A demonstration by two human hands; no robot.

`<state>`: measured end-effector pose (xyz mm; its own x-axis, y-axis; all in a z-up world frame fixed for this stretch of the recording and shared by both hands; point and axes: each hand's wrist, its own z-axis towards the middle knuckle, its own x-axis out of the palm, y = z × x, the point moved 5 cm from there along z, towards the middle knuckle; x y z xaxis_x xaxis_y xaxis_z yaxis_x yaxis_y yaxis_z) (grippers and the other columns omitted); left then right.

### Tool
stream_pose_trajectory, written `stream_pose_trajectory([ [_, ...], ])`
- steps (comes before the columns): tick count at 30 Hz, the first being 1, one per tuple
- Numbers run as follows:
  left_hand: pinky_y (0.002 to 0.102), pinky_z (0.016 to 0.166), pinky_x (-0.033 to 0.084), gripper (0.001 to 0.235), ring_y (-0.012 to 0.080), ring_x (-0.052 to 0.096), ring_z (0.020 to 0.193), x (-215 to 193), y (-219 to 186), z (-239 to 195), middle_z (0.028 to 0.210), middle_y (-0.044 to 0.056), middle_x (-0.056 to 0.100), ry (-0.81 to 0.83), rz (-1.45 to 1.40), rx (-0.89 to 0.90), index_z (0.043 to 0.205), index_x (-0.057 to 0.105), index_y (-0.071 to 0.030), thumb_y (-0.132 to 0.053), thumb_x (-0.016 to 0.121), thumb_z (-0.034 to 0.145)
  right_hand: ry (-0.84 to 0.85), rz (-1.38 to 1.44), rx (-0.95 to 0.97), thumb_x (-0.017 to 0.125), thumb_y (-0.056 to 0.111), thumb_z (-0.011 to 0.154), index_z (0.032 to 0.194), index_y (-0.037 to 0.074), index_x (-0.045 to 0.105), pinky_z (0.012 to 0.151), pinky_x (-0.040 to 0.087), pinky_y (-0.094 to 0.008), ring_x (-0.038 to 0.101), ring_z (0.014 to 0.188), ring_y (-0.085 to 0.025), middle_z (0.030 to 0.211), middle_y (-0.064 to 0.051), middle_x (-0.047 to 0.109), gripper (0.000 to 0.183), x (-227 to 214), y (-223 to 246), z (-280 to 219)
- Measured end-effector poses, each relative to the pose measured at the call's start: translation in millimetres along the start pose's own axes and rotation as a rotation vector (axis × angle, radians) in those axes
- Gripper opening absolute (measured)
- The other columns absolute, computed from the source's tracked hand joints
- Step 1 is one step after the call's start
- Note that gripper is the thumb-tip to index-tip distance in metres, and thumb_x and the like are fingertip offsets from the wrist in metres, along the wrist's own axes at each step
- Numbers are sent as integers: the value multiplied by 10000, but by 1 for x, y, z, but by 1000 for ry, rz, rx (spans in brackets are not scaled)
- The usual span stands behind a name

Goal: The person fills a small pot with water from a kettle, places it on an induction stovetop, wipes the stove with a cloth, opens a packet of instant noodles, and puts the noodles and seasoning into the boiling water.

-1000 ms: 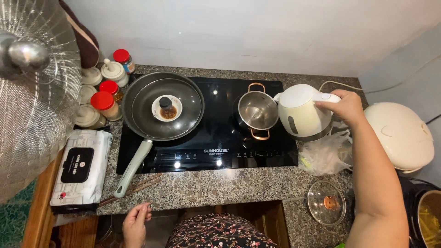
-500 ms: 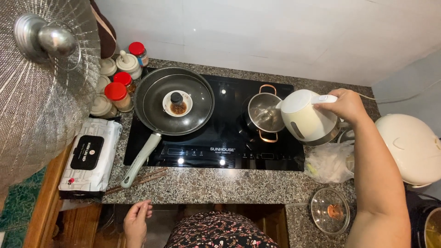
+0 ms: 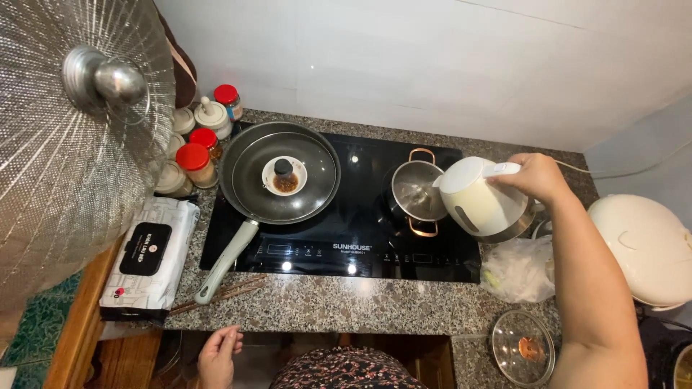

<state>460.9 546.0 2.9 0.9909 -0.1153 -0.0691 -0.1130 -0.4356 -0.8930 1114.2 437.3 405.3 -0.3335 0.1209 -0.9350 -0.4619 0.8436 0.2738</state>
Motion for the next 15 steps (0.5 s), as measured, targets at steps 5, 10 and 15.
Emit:
stream_pose_trajectory([
  [5,294,662,532,232,195,617,729,-2,6,2,845,170,691,15,-44,74,1058,735,38,-111,570,992,16,-16,4,788,358,698,1243,95,684,504,553,-490,653,901,-309,1097,-134,697,614,-2,19,-15],
  [10,303,667,534,229,194,607,726,-1,6,-1,845,165,690,-14,-29,47,1057,730,44,-105,563,1005,14,43,7,802,333,718,1079,90,728,463,491,-460,619,807,-279,961,-129,698,441,-5,16,-14],
  [15,282,660,521,232,184,607,720,0,7,2,847,158,692,-16,-30,60,1085,723,43,-111,568,1008,-32,202,-6,827,294,710,928,88,725,462,448,-406,536,745,-203,803,-81,630,316,-3,-20,3],
])
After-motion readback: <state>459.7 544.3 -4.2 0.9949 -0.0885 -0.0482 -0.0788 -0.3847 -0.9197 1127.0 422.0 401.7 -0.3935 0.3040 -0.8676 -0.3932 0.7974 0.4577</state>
